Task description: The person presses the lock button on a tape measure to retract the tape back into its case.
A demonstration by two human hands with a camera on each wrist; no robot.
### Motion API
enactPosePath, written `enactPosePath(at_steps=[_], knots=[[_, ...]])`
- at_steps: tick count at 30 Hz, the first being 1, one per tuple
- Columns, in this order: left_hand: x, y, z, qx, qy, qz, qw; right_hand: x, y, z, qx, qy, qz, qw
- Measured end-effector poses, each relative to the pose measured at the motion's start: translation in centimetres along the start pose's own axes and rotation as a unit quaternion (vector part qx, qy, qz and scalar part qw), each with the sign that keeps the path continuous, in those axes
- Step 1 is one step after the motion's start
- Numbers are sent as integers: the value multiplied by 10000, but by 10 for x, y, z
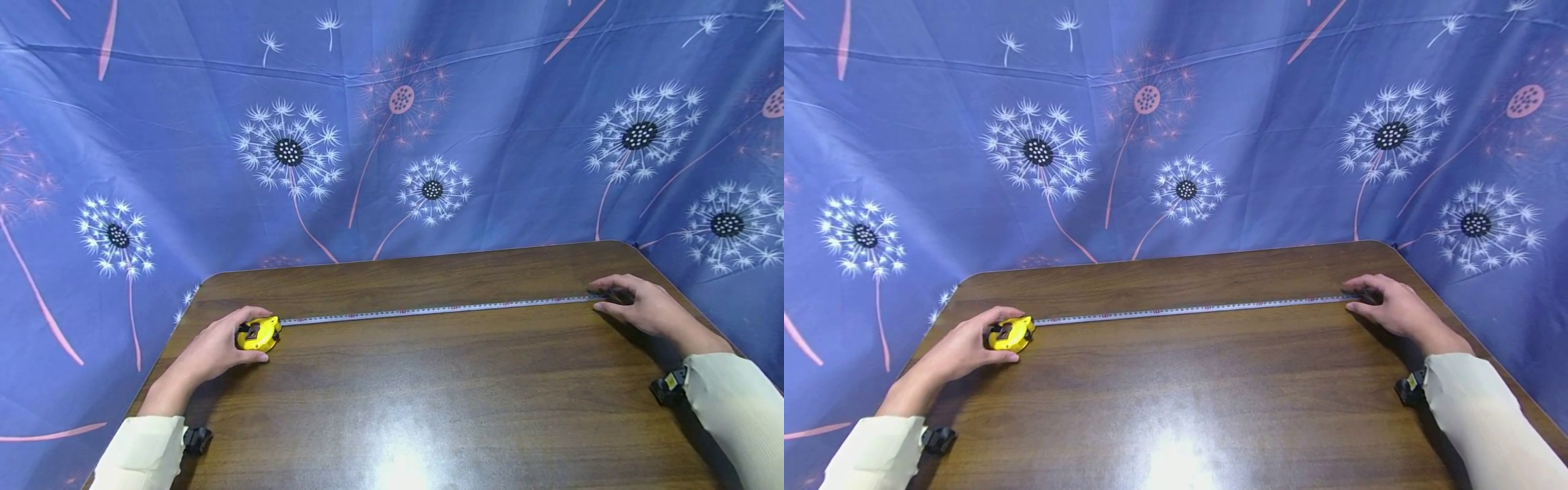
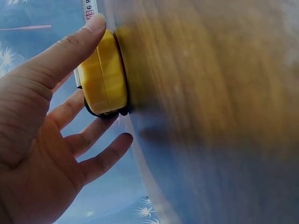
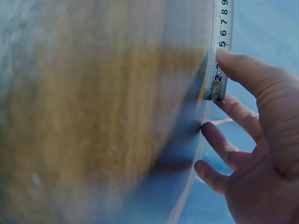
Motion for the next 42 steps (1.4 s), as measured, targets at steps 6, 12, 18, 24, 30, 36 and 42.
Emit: enactPosePath(at_steps=[6,12,18,24,30,36,42], knots=[[0,1,0,-64,1,-22,10000,0,0,-1,45,98,189,9998],[1,3,0,-139,-2,-20,9999,0,-3,1,120,301,491,9983],[1,3,1,-170,-7,-52,9998,0,-6,2,215,375,676,9968],[1,2,1,-197,-2,-41,9998,0,-2,2,459,364,524,9969],[0,1,0,-230,1,-47,9997,0,1,1,535,290,291,9977],[1,2,0,-286,9,-112,9995,0,2,2,534,224,154,9982],[1,2,-1,-360,-9,-118,9993,0,0,3,596,329,145,9976]])
Point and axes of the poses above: each hand's wrist, its own x-axis away from the middle knuckle, its own z-axis out of the back of the hand, y = z × x, the point moved 7 cm from there along -x, towards the middle knuckle, and after that the axes turned 1 degree about -x, right-handed, at the moved point
